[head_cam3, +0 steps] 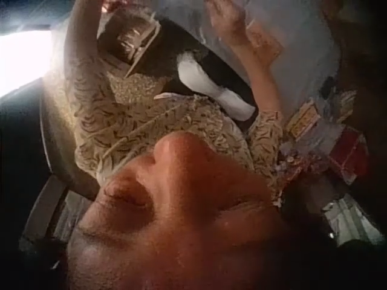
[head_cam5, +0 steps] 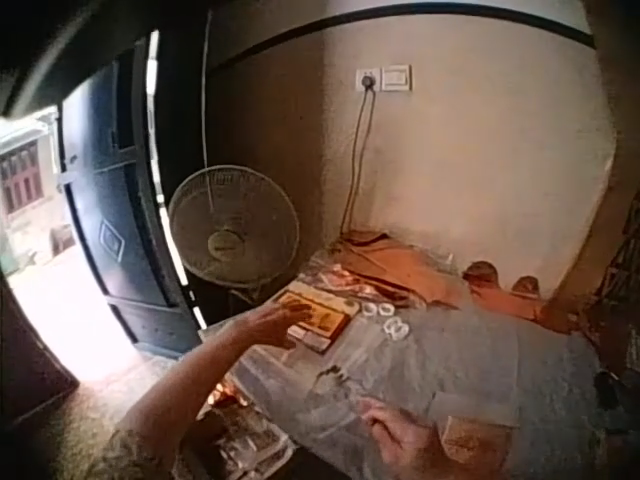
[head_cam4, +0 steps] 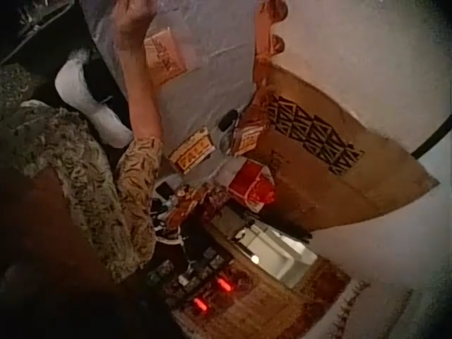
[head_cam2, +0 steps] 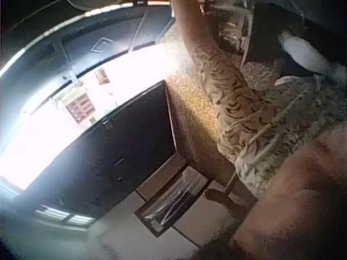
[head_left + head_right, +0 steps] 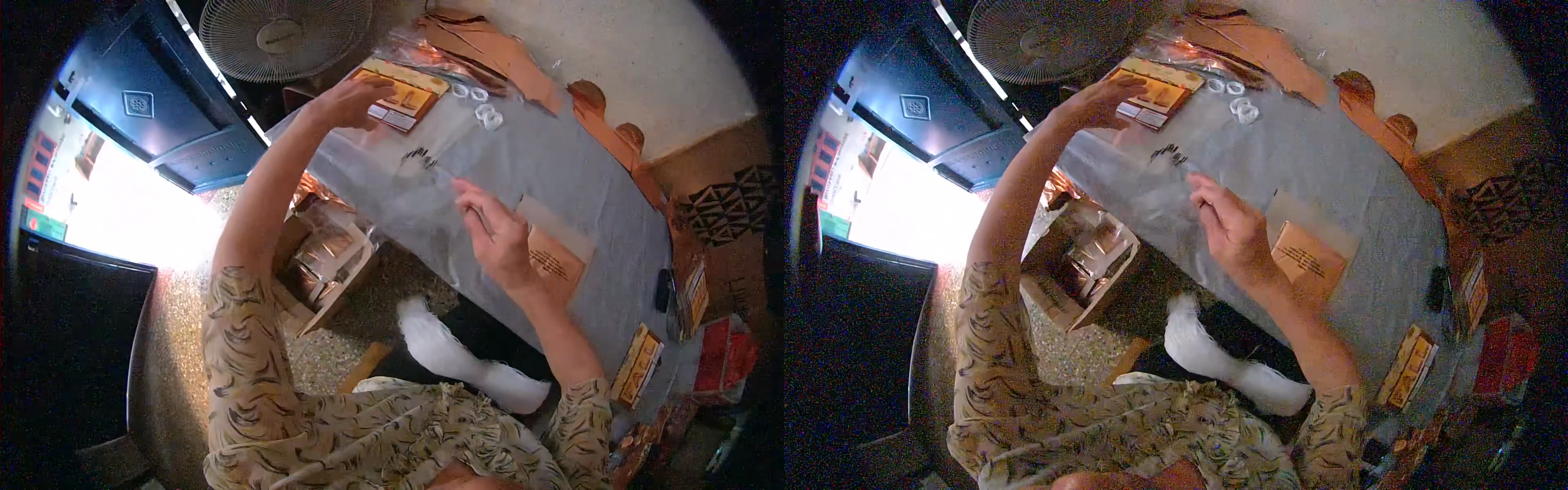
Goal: Packing decorative copper-colored foil leaves and printed card inserts into plastic protective sleeves.
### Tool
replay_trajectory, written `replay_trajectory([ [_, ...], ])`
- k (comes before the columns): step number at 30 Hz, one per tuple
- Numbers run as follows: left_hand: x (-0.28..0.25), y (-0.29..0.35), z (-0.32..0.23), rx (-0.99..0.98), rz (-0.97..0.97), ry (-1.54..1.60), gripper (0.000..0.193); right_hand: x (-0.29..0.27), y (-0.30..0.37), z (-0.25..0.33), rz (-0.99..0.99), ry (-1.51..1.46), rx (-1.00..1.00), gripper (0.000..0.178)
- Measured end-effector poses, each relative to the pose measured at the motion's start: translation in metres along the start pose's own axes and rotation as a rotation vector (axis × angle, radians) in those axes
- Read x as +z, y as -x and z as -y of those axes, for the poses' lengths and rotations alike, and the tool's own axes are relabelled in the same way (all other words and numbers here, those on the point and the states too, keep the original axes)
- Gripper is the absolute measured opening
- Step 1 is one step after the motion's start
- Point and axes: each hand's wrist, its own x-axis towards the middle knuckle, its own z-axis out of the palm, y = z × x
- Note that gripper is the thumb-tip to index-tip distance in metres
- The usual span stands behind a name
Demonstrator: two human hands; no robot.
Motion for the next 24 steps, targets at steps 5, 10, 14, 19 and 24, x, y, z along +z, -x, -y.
replay_trajectory([
  [5, -0.002, -0.052, -0.015, -0.077, 0.438, -0.010, 0.084, -0.019, 0.000, -0.014, -0.068, -0.152, 0.067, 0.017],
  [10, 0.000, -0.048, -0.002, -0.052, 0.538, -0.100, 0.099, -0.017, -0.010, 0.001, -0.060, -0.283, 0.180, 0.016],
  [14, -0.001, -0.060, -0.003, -0.037, 0.650, -0.094, 0.098, -0.030, -0.021, 0.014, -0.046, -0.298, 0.330, 0.017],
  [19, -0.009, -0.074, -0.005, -0.066, 0.707, -0.089, 0.090, -0.042, -0.029, 0.019, -0.069, -0.408, 0.283, 0.017],
  [24, -0.011, -0.092, -0.047, -0.315, 0.631, -0.014, 0.107, -0.055, -0.026, 0.016, -0.069, -0.407, 0.268, 0.015],
])
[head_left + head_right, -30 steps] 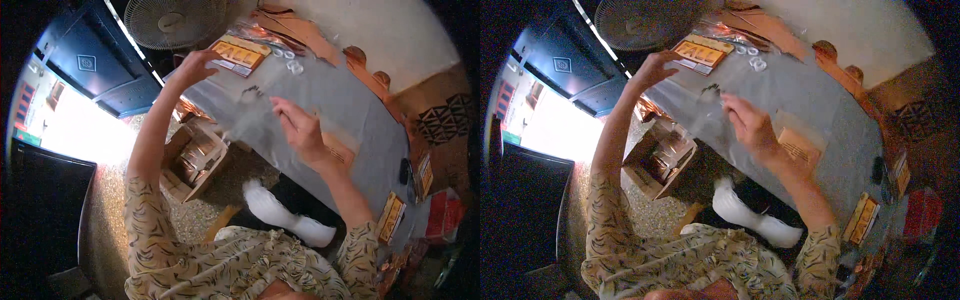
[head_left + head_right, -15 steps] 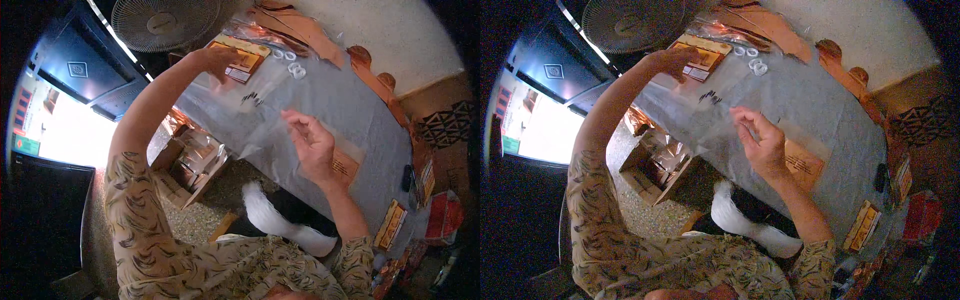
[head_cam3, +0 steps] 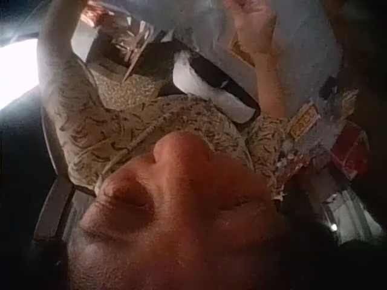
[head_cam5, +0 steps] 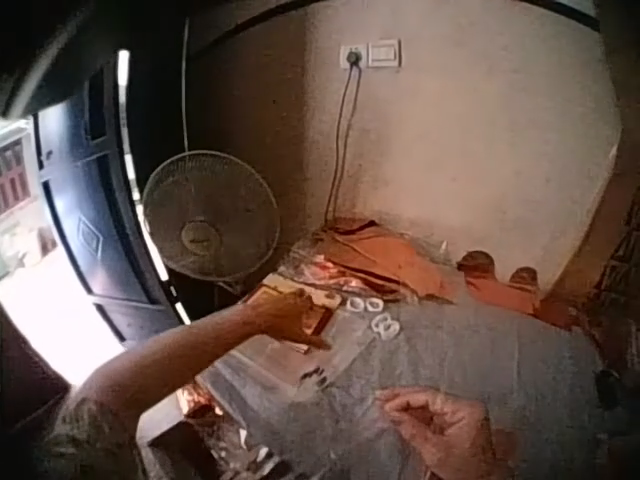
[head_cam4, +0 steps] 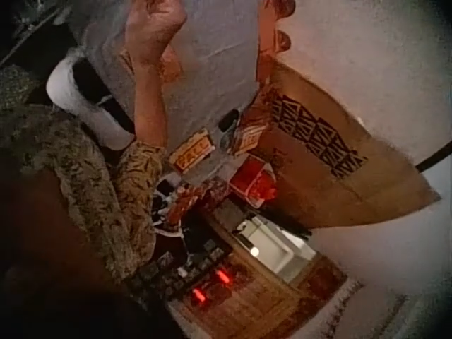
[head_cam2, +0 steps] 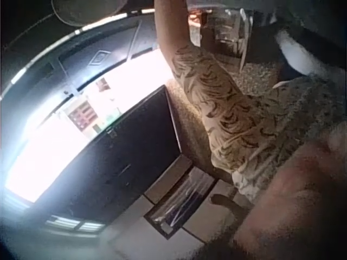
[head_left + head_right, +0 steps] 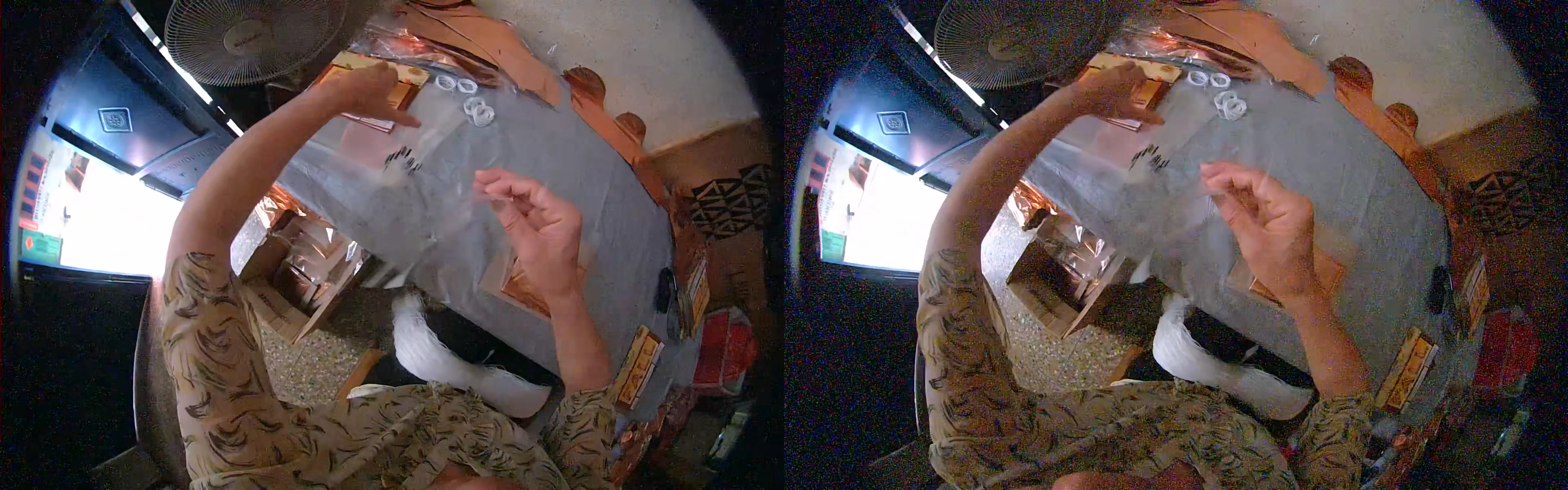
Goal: Packing decorative copper-colored foil leaves and printed card inserts into plastic protective sleeves.
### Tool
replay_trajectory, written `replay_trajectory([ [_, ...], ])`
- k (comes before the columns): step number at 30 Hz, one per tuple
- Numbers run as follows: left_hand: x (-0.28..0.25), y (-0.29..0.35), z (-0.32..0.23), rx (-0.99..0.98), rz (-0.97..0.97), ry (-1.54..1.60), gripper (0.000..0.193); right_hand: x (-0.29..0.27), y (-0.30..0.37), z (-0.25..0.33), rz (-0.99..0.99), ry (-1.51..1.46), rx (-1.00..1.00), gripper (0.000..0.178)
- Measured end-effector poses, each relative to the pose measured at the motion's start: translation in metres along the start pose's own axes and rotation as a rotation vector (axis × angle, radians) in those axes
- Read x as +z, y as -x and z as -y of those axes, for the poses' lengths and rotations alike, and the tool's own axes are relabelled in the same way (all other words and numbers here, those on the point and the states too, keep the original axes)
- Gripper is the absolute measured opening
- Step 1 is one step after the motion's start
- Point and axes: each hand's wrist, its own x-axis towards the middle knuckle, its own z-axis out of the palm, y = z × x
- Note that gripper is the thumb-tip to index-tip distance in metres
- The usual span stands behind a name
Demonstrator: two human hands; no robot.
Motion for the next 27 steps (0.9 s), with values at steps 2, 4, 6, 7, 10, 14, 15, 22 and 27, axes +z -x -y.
replay_trajectory([
  [2, 0.027, 0.000, 0.009, 0.048, -0.462, 0.039, 0.111, 0.005, 0.000, -0.003, 0.009, -0.036, -0.005, 0.015],
  [4, 0.032, -0.007, 0.004, 0.009, -0.464, 0.023, 0.111, 0.001, 0.001, -0.004, 0.002, -0.047, -0.003, 0.014],
  [6, 0.032, -0.012, 0.002, -0.031, -0.465, 0.006, 0.110, -0.003, 0.001, -0.004, -0.009, -0.006, 0.018, 0.014],
  [7, 0.030, -0.013, 0.002, -0.051, -0.426, 0.048, 0.107, -0.005, 0.001, -0.004, -0.014, -0.002, 0.020, 0.014],
  [10, 0.038, -0.015, 0.012, -0.056, -0.430, 0.087, 0.092, -0.008, -0.002, -0.004, -0.028, 0.005, -0.006, 0.015],
  [14, 0.036, -0.028, 0.025, -0.118, -0.333, 0.070, 0.059, -0.005, -0.019, 0.013, -0.058, 0.080, 0.000, 0.012],
  [15, 0.036, -0.031, 0.024, -0.112, -0.332, 0.069, 0.059, -0.005, -0.026, 0.016, -0.081, 0.129, 0.005, 0.012],
  [22, 0.024, -0.001, 0.056, 0.137, -0.532, 0.310, 0.029, 0.026, -0.117, 0.026, -0.086, 0.335, -0.494, 0.011],
  [27, 0.027, 0.019, 0.084, 0.331, -0.667, 0.466, 0.022, 0.065, -0.122, -0.009, -0.210, 0.154, -0.689, 0.019],
])
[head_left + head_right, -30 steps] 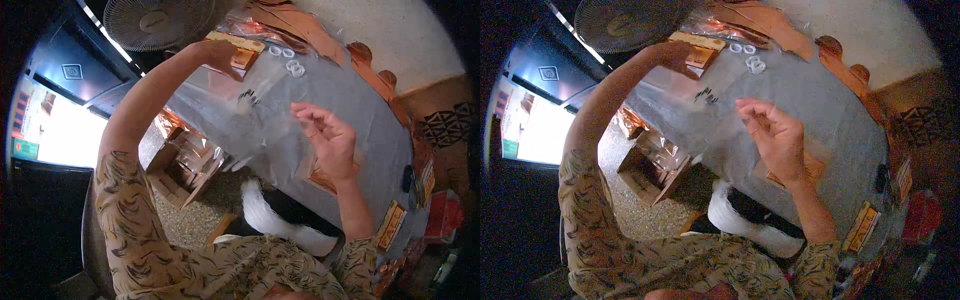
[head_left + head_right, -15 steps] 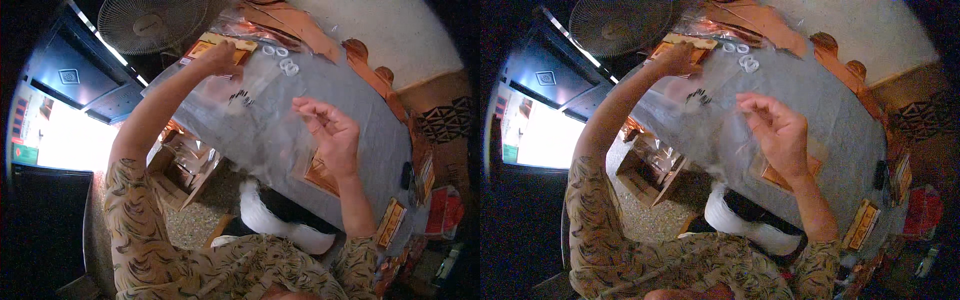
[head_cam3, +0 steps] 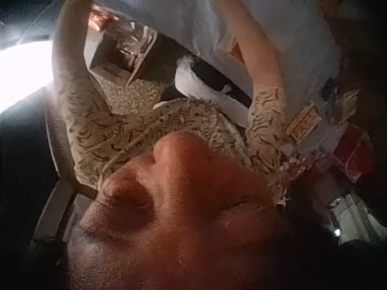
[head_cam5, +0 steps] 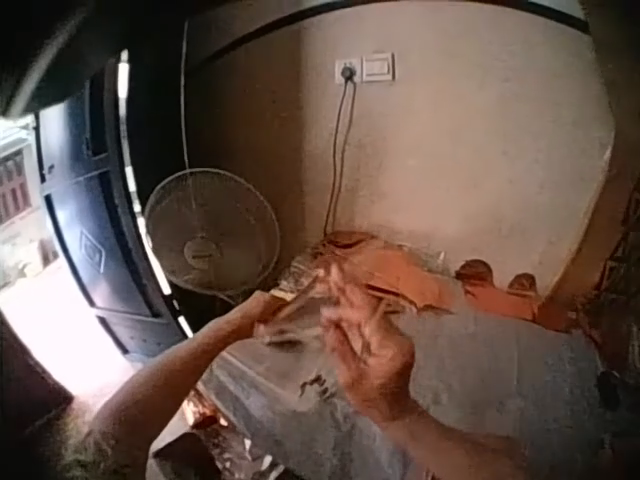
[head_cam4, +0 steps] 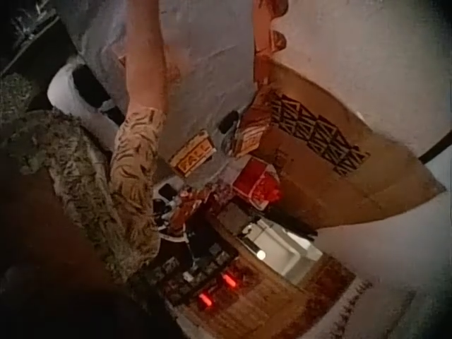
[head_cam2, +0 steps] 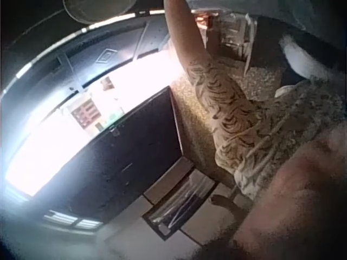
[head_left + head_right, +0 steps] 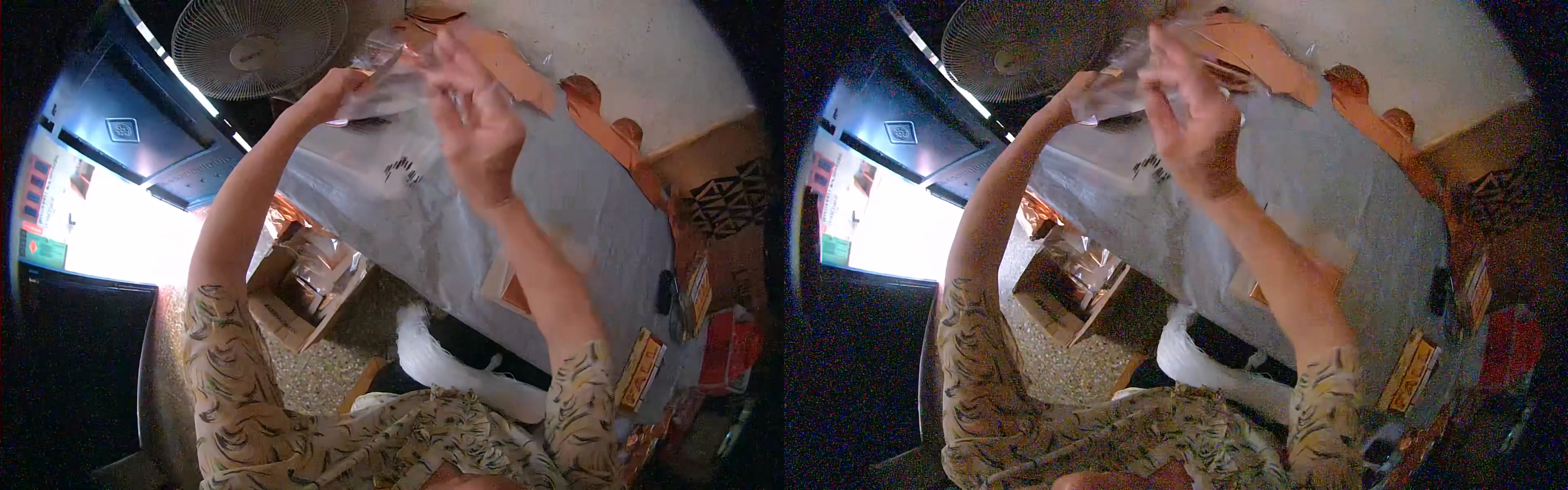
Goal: Packing decorative copper-colored foil leaves and printed card inserts into plastic protective sleeves.
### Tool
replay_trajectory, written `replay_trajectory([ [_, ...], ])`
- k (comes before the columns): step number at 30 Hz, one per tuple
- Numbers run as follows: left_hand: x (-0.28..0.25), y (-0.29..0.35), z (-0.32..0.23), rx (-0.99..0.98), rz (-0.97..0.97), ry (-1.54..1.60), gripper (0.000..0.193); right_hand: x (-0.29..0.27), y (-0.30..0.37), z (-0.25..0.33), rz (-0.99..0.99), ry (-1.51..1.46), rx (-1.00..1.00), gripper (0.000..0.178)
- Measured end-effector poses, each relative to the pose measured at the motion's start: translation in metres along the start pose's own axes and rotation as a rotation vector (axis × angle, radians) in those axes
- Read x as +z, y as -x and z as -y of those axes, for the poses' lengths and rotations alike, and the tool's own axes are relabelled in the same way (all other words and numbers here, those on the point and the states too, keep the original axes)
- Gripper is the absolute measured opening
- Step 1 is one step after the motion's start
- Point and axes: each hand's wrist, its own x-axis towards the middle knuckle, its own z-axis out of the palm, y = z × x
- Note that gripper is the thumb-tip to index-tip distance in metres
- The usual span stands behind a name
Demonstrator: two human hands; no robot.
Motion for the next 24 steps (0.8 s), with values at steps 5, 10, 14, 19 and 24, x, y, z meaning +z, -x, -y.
replay_trajectory([
  [5, 0.002, -0.008, -0.019, -0.304, -0.010, -0.043, 0.026, 0.001, 0.089, -0.027, -0.005, -0.184, 0.414, 0.020],
  [10, 0.000, -0.008, -0.027, -0.264, -0.016, -0.130, 0.029, -0.019, 0.133, -0.017, 0.207, -0.001, 0.413, 0.011],
  [14, 0.003, -0.001, -0.023, -0.232, -0.001, -0.151, 0.028, -0.007, 0.133, -0.028, 0.119, 0.138, 0.536, 0.008],
  [19, 0.015, -0.014, -0.048, -0.087, 0.066, -0.291, 0.025, 0.000, 0.120, -0.055, 0.087, 0.266, 0.536, 0.009],
  [24, 0.039, -0.012, -0.043, 0.056, 0.355, -0.851, 0.021, 0.009, 0.112, -0.076, 0.146, 0.204, 0.469, 0.014],
])
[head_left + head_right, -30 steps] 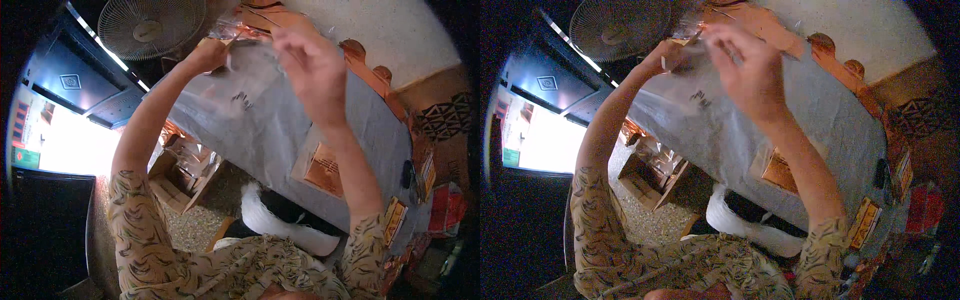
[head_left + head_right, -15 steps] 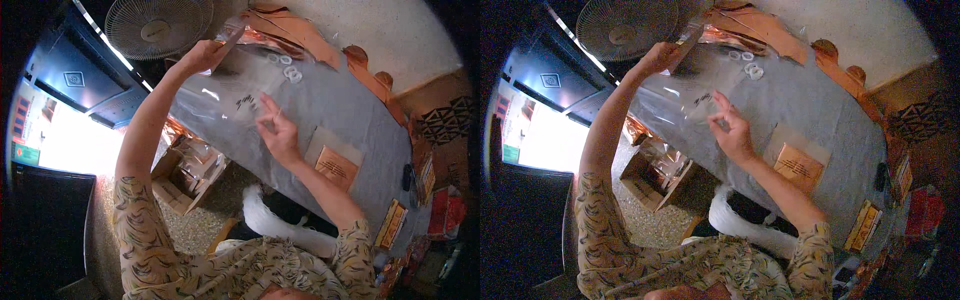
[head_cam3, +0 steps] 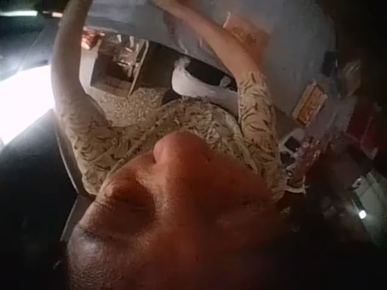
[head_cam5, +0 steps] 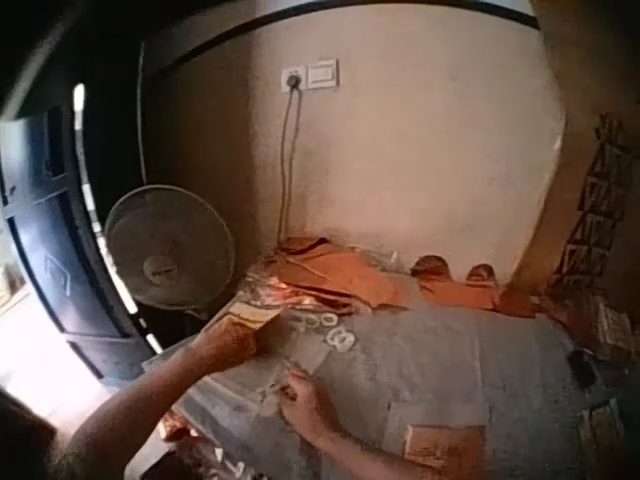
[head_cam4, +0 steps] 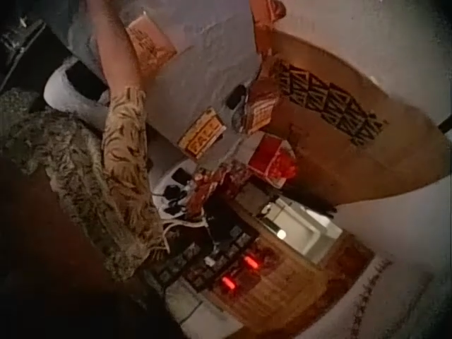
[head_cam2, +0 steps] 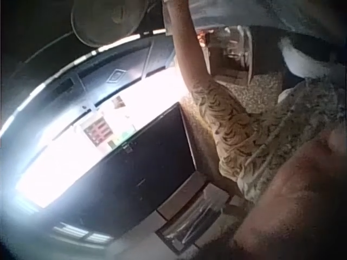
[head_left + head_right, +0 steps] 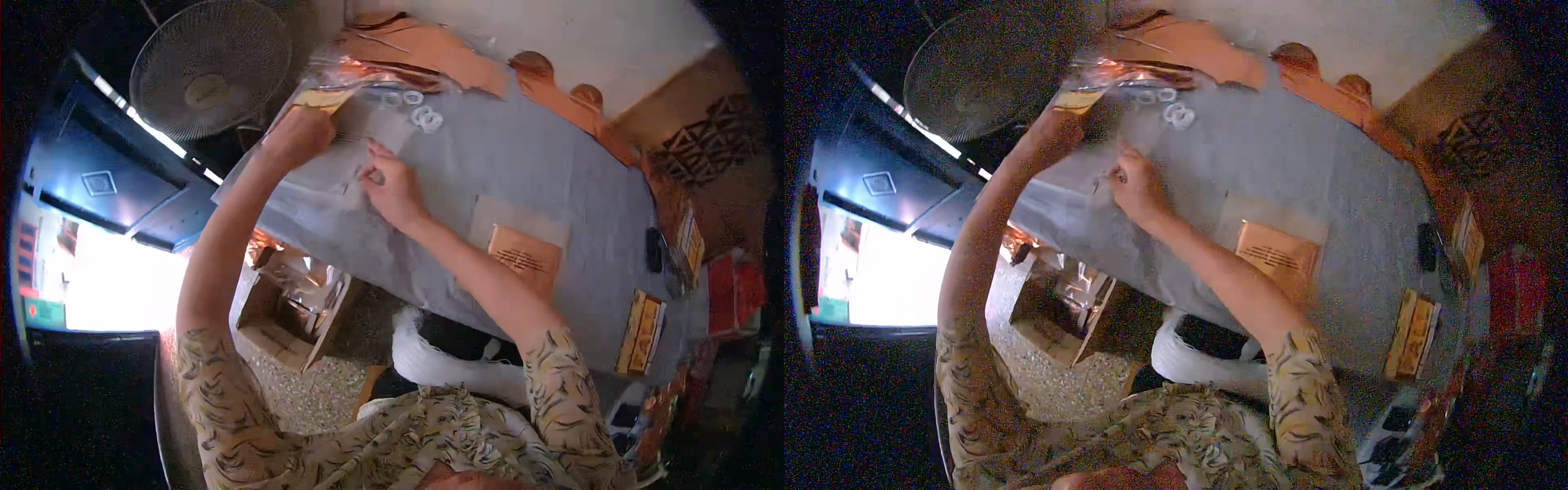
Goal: Packing decorative copper-colored foil leaves and printed card inserts into plastic protective sleeves.
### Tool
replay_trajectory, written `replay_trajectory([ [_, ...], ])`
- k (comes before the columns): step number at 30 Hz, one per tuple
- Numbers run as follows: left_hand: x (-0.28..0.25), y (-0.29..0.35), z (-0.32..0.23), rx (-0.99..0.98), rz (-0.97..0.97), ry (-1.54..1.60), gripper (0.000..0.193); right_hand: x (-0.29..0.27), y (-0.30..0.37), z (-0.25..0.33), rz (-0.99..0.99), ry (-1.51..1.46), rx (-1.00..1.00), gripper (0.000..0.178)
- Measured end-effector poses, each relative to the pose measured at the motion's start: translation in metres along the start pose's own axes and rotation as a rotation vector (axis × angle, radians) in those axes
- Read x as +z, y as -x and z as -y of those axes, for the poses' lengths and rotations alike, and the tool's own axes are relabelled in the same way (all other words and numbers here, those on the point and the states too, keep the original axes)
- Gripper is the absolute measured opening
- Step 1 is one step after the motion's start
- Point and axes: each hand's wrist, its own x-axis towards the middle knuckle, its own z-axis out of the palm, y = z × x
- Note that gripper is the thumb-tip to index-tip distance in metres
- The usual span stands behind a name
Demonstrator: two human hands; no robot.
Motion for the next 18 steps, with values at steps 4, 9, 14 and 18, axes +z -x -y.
replay_trajectory([
  [4, 0.024, 0.009, -0.038, 0.011, -0.308, 0.013, 0.020, -0.019, 0.003, 0.005, 0.047, -0.012, 0.080, 0.022],
  [9, 0.012, 0.003, -0.049, -0.098, -0.183, 0.221, 0.028, -0.061, 0.033, 0.013, 0.182, -0.239, 0.216, 0.034],
  [14, -0.041, -0.054, -0.091, -0.284, -0.293, 0.686, 0.025, -0.164, 0.049, 0.049, 0.053, -0.375, 0.506, 0.032],
  [18, 0.009, -0.128, -0.095, -0.264, -0.449, 0.805, 0.027, -0.194, 0.043, 0.048, -0.123, -0.584, 0.719, 0.031],
])
